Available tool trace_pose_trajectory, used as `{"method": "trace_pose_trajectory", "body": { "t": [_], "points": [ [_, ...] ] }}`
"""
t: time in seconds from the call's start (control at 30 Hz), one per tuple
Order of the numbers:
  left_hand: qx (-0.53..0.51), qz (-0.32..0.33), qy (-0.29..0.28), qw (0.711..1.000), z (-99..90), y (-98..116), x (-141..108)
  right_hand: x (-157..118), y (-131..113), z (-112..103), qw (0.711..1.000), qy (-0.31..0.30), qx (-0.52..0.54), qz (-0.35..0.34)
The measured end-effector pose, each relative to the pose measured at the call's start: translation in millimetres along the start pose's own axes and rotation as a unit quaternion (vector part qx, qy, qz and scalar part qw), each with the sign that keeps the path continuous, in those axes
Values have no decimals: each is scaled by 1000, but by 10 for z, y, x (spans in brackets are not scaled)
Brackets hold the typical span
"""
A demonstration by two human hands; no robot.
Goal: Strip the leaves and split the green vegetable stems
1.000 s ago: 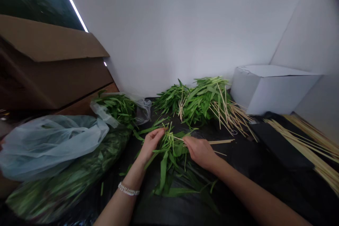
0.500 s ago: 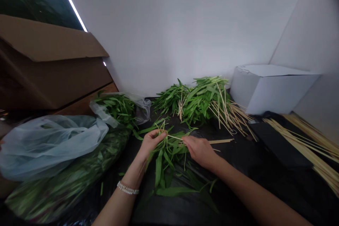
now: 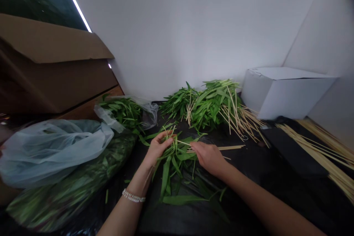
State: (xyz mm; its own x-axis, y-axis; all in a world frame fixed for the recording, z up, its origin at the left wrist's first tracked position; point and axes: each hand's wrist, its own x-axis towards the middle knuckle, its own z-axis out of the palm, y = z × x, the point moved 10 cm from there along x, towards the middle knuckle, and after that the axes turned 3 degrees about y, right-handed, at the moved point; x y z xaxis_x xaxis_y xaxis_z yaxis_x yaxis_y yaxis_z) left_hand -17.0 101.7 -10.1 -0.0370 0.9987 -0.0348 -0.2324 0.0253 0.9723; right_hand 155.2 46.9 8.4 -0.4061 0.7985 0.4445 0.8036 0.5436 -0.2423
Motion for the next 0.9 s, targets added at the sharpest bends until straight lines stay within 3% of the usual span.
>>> {"method": "trace_pose_trajectory", "body": {
  "t": [0.1,0.3,0.73,0.8,0.9],
  "points": [
    [-53,-7,13,998,-62,8,22,5,18,-8,1000,5,12,5],
    [-30,-32,35,998,-127,-95,38,4,26,1,1000,2,18,9],
    [12,-9,7,1000,-7,-83,4,5,26,3,1000,8,28,5],
    [6,-2,4,1000,-21,-53,21,13,71,-60,999,33,26,14],
    [-28,-2,42,999,-178,-25,79,2,263,-297,989,127,44,65]
  ]
}}
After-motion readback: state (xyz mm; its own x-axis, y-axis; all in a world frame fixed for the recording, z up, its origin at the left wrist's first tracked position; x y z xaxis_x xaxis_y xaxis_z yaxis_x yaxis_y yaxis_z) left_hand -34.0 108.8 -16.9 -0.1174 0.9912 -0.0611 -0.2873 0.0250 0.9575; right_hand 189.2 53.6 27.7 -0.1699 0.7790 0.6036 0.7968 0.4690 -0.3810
